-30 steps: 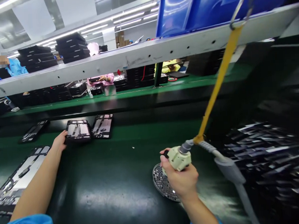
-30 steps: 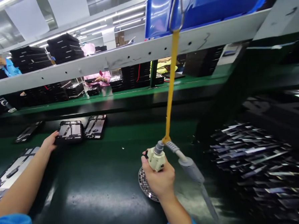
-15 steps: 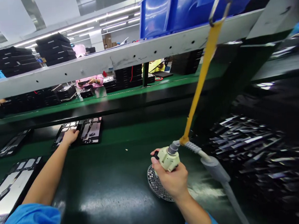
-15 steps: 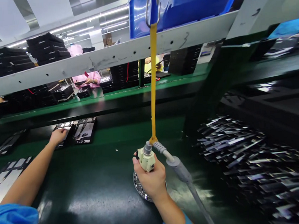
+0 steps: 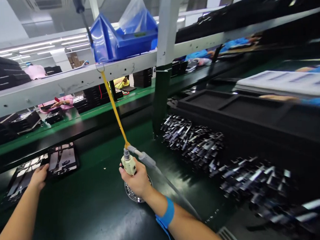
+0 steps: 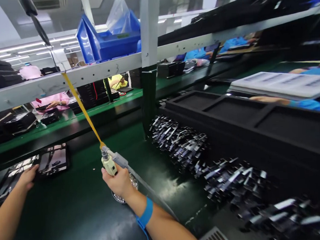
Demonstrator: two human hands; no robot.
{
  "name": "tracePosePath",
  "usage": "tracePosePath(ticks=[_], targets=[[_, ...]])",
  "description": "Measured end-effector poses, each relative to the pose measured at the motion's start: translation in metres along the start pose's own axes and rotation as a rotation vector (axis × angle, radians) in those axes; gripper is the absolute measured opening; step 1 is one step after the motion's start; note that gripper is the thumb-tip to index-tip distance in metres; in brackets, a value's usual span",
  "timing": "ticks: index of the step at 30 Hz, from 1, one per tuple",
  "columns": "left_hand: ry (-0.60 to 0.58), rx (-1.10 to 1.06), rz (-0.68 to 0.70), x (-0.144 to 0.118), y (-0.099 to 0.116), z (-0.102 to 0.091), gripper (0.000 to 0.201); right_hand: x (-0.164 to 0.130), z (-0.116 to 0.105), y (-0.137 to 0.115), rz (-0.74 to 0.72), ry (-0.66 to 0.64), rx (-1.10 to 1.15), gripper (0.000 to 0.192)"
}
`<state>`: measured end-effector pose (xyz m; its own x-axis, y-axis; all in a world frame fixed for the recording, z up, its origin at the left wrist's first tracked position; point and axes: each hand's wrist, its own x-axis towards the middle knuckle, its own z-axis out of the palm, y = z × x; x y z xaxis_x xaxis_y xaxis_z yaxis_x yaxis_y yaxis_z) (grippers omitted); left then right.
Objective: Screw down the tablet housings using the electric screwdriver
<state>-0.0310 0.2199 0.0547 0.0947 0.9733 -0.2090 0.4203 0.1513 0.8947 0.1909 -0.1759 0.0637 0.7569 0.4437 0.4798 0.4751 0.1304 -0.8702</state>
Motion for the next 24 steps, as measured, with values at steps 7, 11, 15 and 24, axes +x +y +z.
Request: tracePosePath(ticks=[7,11,15,24], targets=[[0.004,-0.383,0.009,-0.074,-0.011,-0.011,0.041,0.005,0.0,0.004,-0.014,-0.024,0.041,0.011],[-0.087,-0.485,-0.022,-0.155,-0.03,-0.01,0.045,0.005,0.003,0.009,-0.022,-0.006,0.05,0.016],[-0.146,-0.55,-0.146,-0.243,-0.051,0.015,0.047,0.003,0.007,0.015,-0.015,-0.003,0.055,0.02],[-0.319,-0.056,0.089,-0.309,-0.104,0.031,0.063,-0.002,0.012,0.019,-0.011,-0.01,0.095,0.022]])
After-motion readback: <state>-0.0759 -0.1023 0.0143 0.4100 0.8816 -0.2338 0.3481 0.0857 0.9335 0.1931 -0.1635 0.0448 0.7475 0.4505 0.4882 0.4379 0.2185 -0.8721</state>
